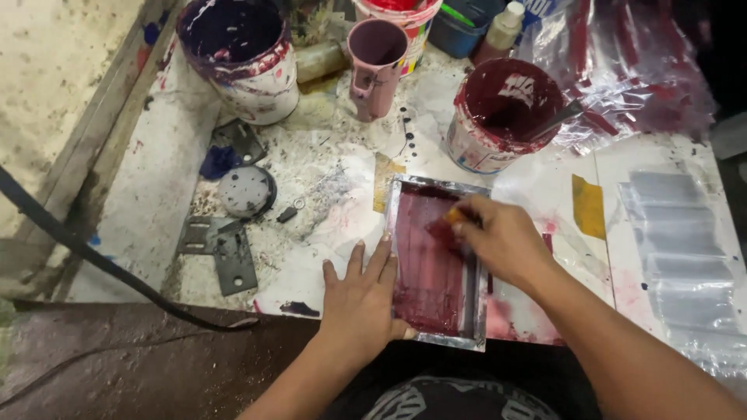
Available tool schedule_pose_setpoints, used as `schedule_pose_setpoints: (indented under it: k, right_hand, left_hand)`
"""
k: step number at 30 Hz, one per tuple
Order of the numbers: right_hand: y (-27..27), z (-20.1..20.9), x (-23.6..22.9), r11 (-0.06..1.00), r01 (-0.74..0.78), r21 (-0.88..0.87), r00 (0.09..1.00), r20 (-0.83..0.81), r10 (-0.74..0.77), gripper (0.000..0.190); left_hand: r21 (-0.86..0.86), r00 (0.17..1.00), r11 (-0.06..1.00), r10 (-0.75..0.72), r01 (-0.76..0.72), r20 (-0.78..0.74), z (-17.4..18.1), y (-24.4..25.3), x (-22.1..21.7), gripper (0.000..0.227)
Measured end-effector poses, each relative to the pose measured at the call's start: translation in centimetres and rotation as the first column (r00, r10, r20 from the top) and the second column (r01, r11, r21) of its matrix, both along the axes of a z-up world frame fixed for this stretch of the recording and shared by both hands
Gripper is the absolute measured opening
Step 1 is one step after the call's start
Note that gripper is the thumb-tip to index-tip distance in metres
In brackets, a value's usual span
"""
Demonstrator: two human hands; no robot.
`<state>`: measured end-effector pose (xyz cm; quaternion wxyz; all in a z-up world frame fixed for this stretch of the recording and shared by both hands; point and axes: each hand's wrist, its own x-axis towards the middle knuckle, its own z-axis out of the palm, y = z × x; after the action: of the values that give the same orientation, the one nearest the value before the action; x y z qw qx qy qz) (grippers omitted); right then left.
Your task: The person uses a yellow squeegee to spread dark red ink evenly across a rectangular metal printing plate. They then place a clear plastic sheet over the inked plate and press down with both hands to transfer the ink. The person repeats the process of spreading ink and pressing the plastic sheet multiple times.
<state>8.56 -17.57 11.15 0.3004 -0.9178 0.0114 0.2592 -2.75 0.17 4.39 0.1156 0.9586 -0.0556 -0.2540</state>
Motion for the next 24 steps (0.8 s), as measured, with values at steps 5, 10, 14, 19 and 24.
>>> schedule_pose_setpoints:
  k: [5,10,14,19,24]
  right_hand:
    - [-1.1,-4.3,2.4,0.989,-0.137,-0.050,0.948,0.284,0.146,0.023]
    - [-2.0,-2.9,1.3,0.994,0.022,0.105,0.975,0.216,-0.044,0.022]
    - [-3.4,-3.6,0.8,0.983,0.047,0.175,0.975,0.207,-0.083,0.020]
    - [-3.7,-3.3,0.3,0.982,0.060,0.180,0.981,0.171,-0.091,0.021]
    - [-3.9,-3.5,0.4,0.982,0.079,0.172,0.985,0.139,-0.104,0.013]
  left_hand:
    - [-0.006,1.000,1.000,0.008,-0.008,0.028,-0.3,0.2,-0.3,0.112]
    - [-0.026,0.998,1.000,0.011,-0.010,0.065,-1.8,0.3,-0.3,0.114]
    - [0.010,0.993,1.000,-0.003,0.002,0.116,-2.4,0.5,-0.6,0.117]
    - [0.096,0.992,0.995,-0.021,0.009,0.122,-2.9,0.4,-0.8,0.118]
    - [0.078,0.989,0.997,0.008,-0.019,0.146,-2.5,0.2,-0.6,0.121]
